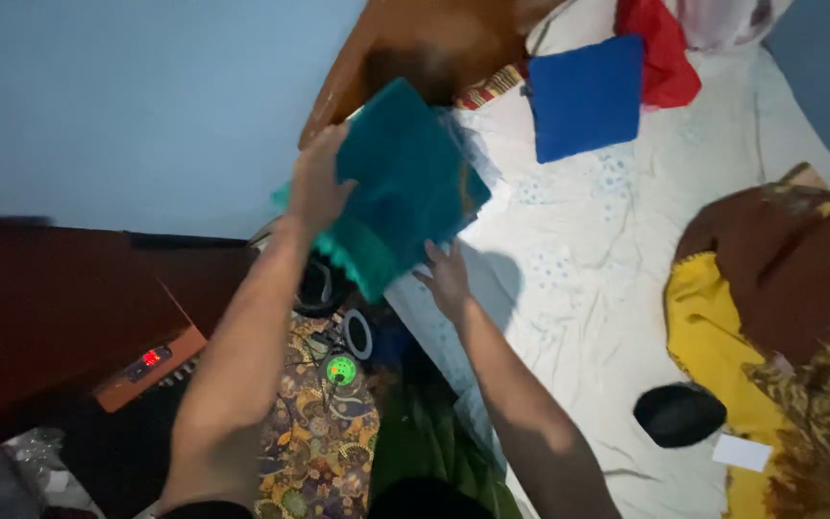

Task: Organize and sort various items of clothing from a bed into a wooden wardrobe.

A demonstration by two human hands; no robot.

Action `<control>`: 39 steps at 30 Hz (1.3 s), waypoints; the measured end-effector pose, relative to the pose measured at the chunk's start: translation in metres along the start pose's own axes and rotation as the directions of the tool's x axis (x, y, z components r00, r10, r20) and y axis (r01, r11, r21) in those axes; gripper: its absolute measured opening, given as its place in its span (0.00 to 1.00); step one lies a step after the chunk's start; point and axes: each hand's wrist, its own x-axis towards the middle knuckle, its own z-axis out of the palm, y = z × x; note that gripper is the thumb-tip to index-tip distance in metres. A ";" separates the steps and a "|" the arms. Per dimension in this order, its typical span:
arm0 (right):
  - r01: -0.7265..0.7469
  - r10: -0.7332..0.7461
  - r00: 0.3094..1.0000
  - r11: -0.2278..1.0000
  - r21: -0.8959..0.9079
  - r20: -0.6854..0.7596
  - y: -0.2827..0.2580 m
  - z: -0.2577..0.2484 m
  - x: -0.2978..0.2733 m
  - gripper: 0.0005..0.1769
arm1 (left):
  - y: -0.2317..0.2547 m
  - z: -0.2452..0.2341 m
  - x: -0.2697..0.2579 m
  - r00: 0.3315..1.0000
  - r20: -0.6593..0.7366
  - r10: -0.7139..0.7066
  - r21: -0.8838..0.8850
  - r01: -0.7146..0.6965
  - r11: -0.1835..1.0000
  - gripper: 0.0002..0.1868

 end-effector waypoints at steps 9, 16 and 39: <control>0.164 -0.199 0.976 0.441 -0.882 0.082 -0.017 -0.022 0.030 0.40 | 0.015 0.053 -0.014 0.981 0.168 0.094 0.322 -0.145 0.936 0.40; 0.314 -0.568 0.779 -0.013 -0.949 0.265 -0.121 0.003 -0.026 0.42 | 0.076 0.050 -0.007 0.960 0.161 0.229 0.388 -0.275 0.879 0.42; -0.084 -0.944 0.264 0.183 -0.980 -0.199 -0.151 -0.283 -0.301 0.43 | 0.391 0.196 -0.157 0.533 0.338 0.775 0.079 -0.837 0.541 0.47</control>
